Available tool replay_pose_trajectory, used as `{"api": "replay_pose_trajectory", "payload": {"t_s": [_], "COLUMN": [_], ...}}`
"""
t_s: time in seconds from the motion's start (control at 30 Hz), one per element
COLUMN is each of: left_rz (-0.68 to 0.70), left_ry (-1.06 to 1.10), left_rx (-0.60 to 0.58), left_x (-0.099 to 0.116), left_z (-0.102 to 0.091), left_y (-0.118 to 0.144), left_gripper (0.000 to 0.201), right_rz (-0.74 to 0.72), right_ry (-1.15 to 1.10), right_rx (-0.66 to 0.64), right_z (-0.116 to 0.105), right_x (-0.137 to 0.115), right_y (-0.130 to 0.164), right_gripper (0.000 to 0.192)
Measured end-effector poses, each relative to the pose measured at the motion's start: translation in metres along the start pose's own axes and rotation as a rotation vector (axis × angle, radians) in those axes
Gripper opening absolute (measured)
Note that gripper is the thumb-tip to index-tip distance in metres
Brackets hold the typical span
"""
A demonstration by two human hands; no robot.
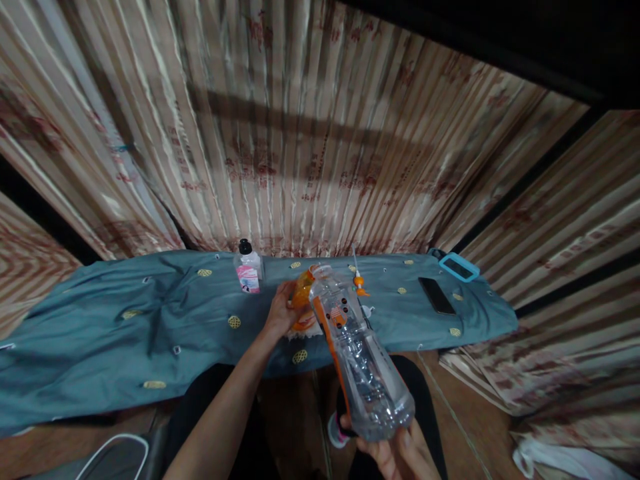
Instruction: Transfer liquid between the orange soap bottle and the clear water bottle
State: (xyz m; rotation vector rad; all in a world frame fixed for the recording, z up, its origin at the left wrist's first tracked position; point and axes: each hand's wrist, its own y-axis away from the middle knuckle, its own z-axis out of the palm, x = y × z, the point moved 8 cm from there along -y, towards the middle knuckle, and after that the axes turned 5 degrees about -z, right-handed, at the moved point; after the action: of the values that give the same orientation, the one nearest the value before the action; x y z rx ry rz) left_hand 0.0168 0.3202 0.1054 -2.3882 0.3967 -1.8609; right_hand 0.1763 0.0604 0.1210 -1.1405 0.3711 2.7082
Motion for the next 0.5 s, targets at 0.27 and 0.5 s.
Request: {"api": "replay_pose_trajectory", "payload": {"t_s": [0.27, 0.5], "left_rz": [-0.029, -0.017], "left_ry": [0.012, -0.022], "left_rx": [0.003, 0.009], "left_x": [-0.005, -0.004], "left_z": [-0.001, -0.001], "left_y": [0.0, -0.001], "left_gripper": [0.047, 0.047], "right_rz": [0.009, 0.059], "right_ry": [0.079, 0.137], "right_rx": [0.02, 0.021], "right_z": [-0.017, -0.034], "right_x": [0.01, 0.021], "right_y": [-0.001, -0.004], "right_gripper": [0.038, 0.044]}}
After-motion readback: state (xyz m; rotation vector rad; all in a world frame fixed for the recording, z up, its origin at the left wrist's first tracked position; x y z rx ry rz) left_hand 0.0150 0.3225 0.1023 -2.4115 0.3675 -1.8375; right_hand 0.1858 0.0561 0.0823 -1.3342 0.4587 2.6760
